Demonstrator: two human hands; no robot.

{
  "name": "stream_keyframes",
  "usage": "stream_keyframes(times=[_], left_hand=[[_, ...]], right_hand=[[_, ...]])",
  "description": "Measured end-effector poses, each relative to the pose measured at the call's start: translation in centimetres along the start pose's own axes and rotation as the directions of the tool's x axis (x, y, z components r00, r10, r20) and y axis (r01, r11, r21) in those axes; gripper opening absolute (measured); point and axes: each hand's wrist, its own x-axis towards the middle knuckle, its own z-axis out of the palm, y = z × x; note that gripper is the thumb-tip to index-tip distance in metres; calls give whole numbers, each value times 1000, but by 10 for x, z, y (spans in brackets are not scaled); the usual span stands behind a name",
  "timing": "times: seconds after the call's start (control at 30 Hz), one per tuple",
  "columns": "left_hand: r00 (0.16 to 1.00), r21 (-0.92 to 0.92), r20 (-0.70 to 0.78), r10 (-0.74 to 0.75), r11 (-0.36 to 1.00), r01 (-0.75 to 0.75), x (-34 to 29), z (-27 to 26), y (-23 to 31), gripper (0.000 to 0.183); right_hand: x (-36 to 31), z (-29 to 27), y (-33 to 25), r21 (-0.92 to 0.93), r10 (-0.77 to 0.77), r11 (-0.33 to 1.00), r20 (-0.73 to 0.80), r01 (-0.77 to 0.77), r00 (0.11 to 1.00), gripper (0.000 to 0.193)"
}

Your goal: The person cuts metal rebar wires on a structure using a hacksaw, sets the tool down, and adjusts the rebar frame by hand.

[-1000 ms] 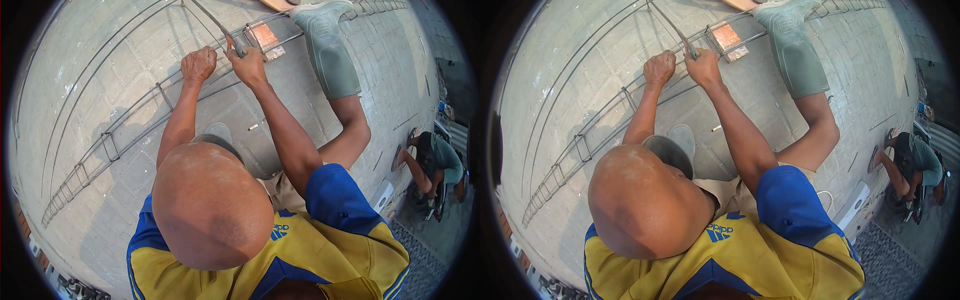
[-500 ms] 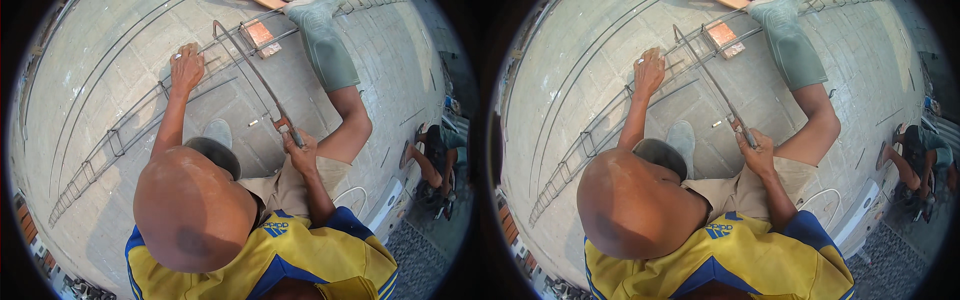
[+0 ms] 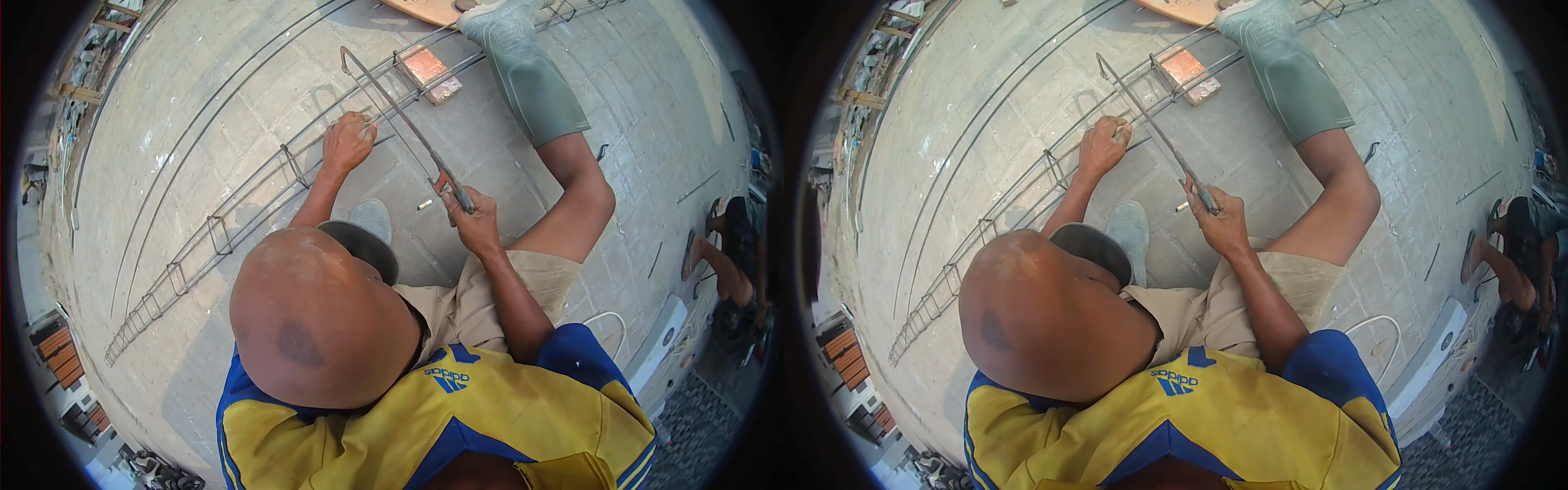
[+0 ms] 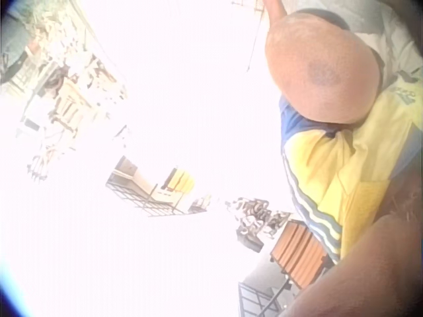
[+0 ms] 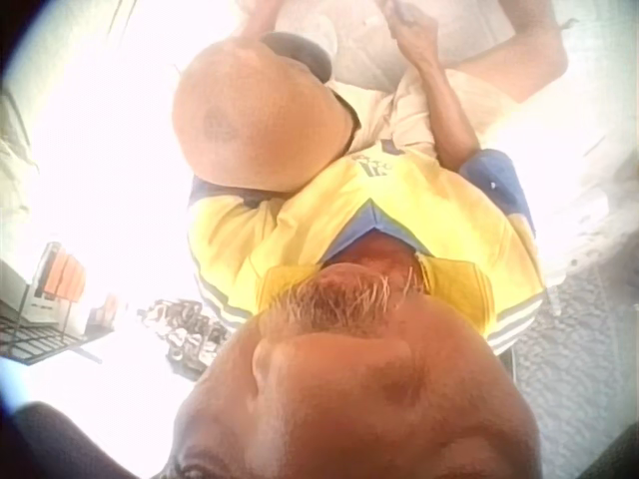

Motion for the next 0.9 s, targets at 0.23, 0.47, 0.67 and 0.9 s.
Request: stream_keyframes(times=[0.23,0.47,0.67,0.9], left_hand=[[931,-427,201,-306,827,364,42,24,-2,36],[887,-562,342,-309,690,457,43,9,1,33],[848,-554,435,-303,652,518,44,8,-9,31],[850,-521,438,-291,689,504,44,6,-5,32]], right_hand=[[9,-5,11,-65,29,998,27,-27,999,24],[9,-4,15,-33,-4,999,26,5,1000,26],[14,-12,18,-172,-102,979,73,113,992,29],[12,-17,9,-135,-161,976,78,170,984,23]])
